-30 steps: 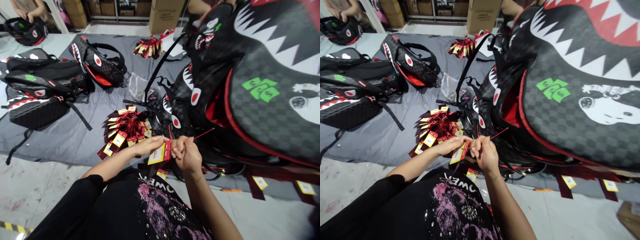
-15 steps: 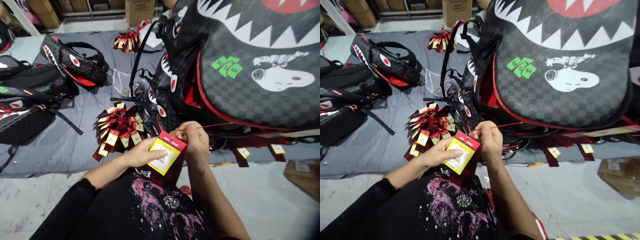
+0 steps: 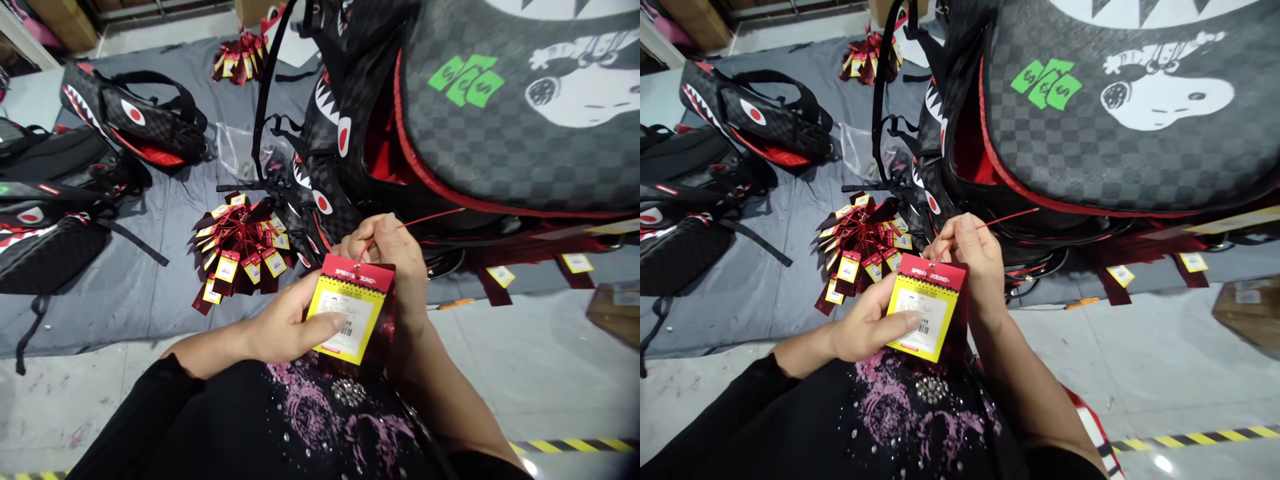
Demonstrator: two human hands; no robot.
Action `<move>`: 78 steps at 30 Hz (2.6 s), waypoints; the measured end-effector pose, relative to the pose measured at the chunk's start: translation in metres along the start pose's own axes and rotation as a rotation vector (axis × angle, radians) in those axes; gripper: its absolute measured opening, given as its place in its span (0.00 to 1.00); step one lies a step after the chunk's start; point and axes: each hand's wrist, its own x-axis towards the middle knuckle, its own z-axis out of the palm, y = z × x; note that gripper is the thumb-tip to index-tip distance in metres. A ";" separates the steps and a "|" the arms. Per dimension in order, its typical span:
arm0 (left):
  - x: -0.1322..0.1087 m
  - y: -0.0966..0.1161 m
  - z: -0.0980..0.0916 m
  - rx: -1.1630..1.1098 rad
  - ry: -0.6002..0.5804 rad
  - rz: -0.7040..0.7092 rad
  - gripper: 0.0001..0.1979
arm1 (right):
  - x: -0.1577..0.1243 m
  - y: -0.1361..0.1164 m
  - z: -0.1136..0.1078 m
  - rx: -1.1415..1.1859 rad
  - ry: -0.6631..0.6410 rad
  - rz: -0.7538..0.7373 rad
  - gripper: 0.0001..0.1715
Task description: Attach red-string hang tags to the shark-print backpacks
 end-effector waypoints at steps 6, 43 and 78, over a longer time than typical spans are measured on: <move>-0.001 0.001 0.003 -0.047 0.032 0.029 0.14 | 0.001 -0.001 0.008 0.032 0.020 0.003 0.14; 0.004 0.000 0.002 -0.040 0.071 0.077 0.14 | 0.011 0.012 0.005 0.039 0.087 0.130 0.20; 0.009 -0.004 -0.004 -0.026 0.096 0.058 0.14 | 0.017 0.021 0.004 -0.009 0.079 0.175 0.19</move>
